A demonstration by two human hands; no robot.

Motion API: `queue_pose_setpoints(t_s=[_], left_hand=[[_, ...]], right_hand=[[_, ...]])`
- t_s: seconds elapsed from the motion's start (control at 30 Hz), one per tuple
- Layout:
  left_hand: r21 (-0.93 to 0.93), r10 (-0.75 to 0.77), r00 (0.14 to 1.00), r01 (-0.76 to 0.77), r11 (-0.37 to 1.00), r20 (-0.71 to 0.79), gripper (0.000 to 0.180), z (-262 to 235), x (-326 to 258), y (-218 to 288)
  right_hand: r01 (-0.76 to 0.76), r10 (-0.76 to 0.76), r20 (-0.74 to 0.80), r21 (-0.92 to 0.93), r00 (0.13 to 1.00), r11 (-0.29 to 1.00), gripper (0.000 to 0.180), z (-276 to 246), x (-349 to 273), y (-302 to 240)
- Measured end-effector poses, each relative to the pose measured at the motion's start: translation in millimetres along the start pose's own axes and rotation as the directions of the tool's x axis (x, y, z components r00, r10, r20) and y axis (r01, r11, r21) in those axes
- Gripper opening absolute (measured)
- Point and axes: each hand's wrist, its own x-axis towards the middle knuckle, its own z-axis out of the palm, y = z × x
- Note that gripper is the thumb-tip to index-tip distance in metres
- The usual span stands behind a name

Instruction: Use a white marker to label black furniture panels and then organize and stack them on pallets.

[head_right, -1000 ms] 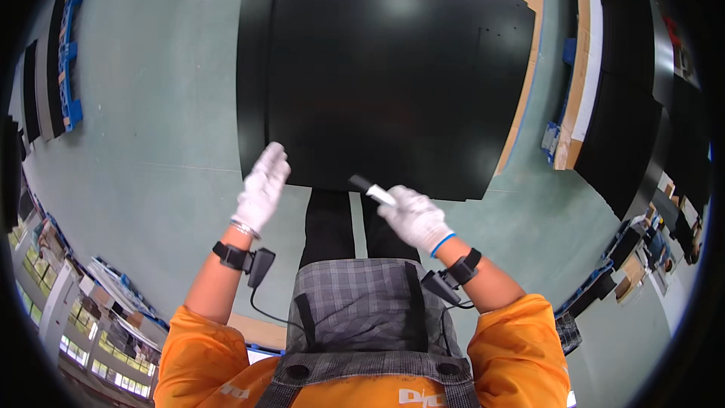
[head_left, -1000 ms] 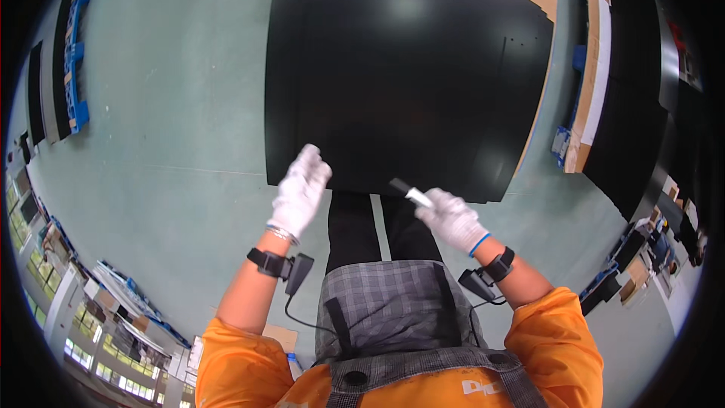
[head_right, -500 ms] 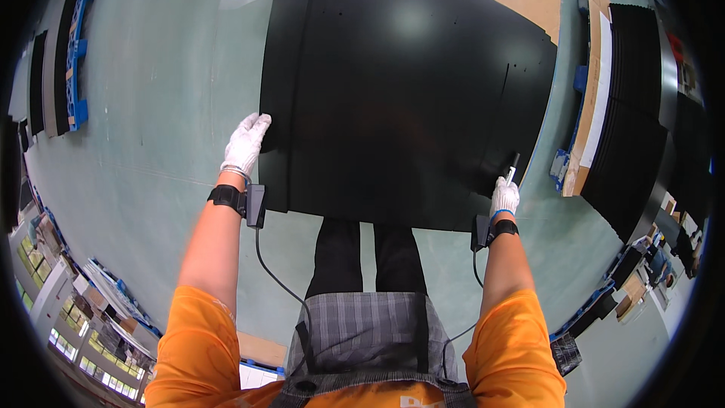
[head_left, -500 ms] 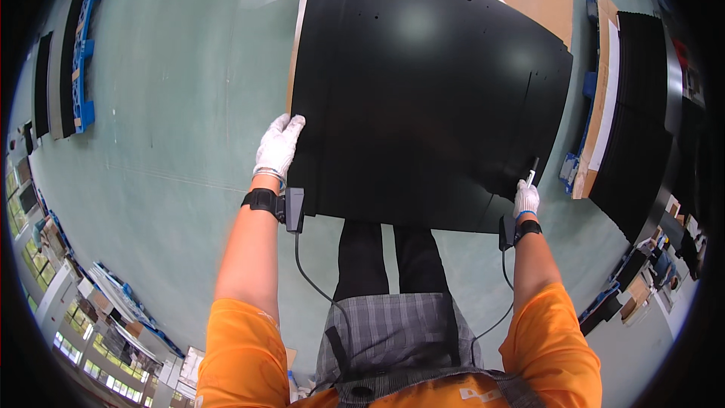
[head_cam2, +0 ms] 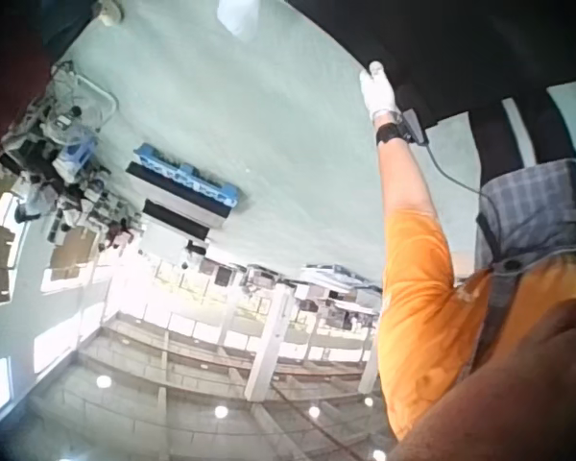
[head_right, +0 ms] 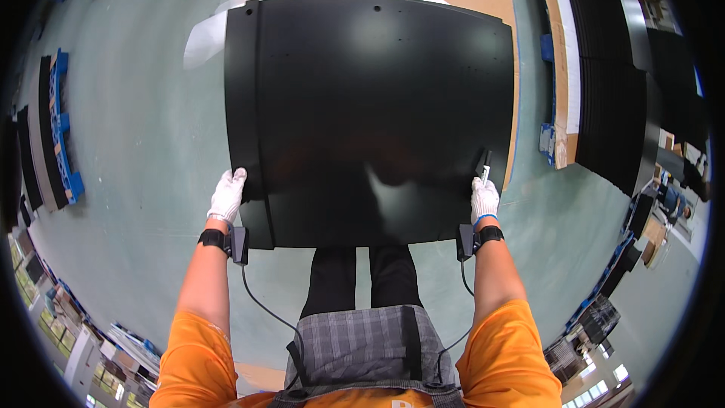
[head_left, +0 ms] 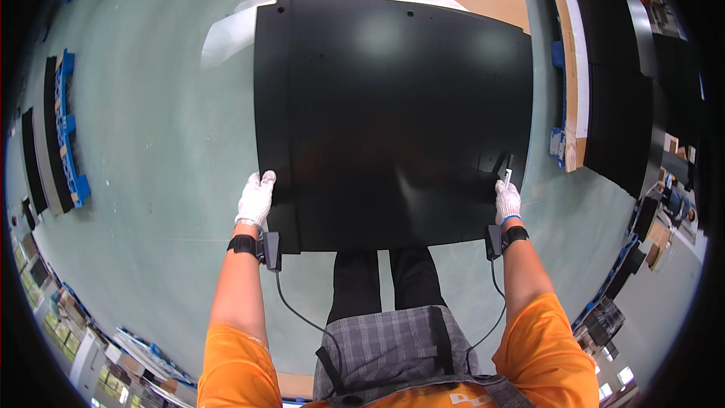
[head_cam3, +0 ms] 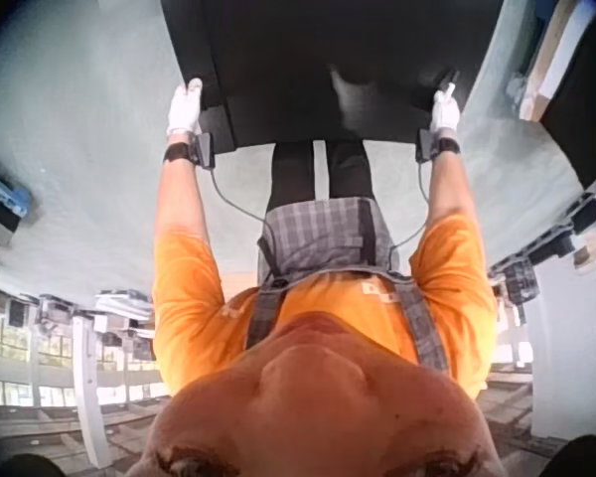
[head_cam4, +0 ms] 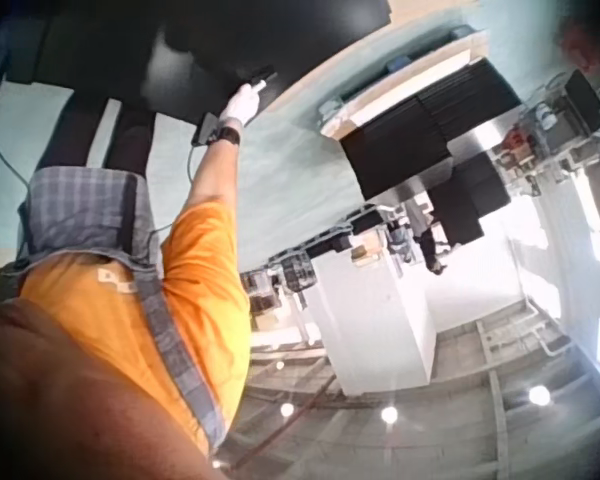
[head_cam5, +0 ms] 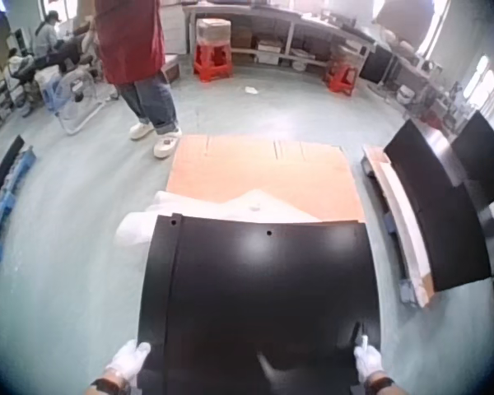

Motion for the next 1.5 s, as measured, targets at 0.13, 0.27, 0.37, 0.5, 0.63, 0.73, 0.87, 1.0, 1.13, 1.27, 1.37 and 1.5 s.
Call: queue_pose_setpoints(t_s=[0.13,0.27,0.37,0.5,0.63,0.73,0.87,1.0,1.13,1.27,1.37,1.5], left_hand=[[-0.391,-0.048,0.998,0.057,0.919,0.032,0.096,10,-2,-24],[-0.316,-0.203,0.978,0.211,0.925,0.058,0.1,7,-24,-10],[-0.328,-0.159,0.982,0.185,0.927,0.103,0.107,1,-29,-26],[-0.392,-0.068,0.989,0.114,0.913,0.129,0.088,-11,-42,-24],[-0.51,0.037,0.988,0.046,0.859,0.152,0.055,-33,-78,2],[-0.651,0.098,0.987,0.011,0.759,0.13,0.039,-42,-98,0],[-0.785,0.219,0.968,-0.039,0.619,0.124,0.036,-67,-138,-4],[-0.757,0.253,0.964,-0.102,0.645,0.086,0.039,-91,-211,42],[-0.643,0.338,0.941,-0.268,0.717,-0.016,0.032,-113,-305,123],[-0.488,0.341,0.929,-0.366,0.793,-0.141,0.033,-111,-375,176],[-0.363,0.461,0.871,-0.491,0.792,-0.173,0.028,-92,-424,227],[0.05,0.54,0.788,-0.552,0.832,-0.296,0.04,-65,-478,284]], right_hand=[[0.155,-0.16,0.008,-0.306,0.987,0.94,0.035,3,10,6],[0.179,-0.202,-0.008,-0.43,0.979,0.885,0.037,2,2,-2],[0.175,-0.2,-0.008,-0.451,0.98,0.875,0.037,1,3,5],[0.157,-0.155,0.032,-0.314,0.987,0.936,0.036,-3,11,19],[0.195,-0.192,0.037,-0.226,0.981,0.954,0.026,-2,13,31],[0.193,-0.184,0.075,-0.143,0.98,0.971,0.023,1,8,28],[0.154,-0.15,0.151,-0.016,0.977,0.988,0.028,2,-3,18],[0.157,-0.159,0.23,0.026,0.96,0.987,0.031,-11,-16,18],[0.302,-0.255,0.296,-0.126,0.92,0.945,0.045,-17,-47,3],[-0.488,-0.422,0.707,0.701,0.567,0.519,0.012,-60,-123,-79],[-0.244,-0.617,0.676,0.729,0.403,0.639,0.018,-133,-199,-140],[0.134,-0.654,0.666,0.656,0.359,0.742,0.032,-210,-268,-179]])
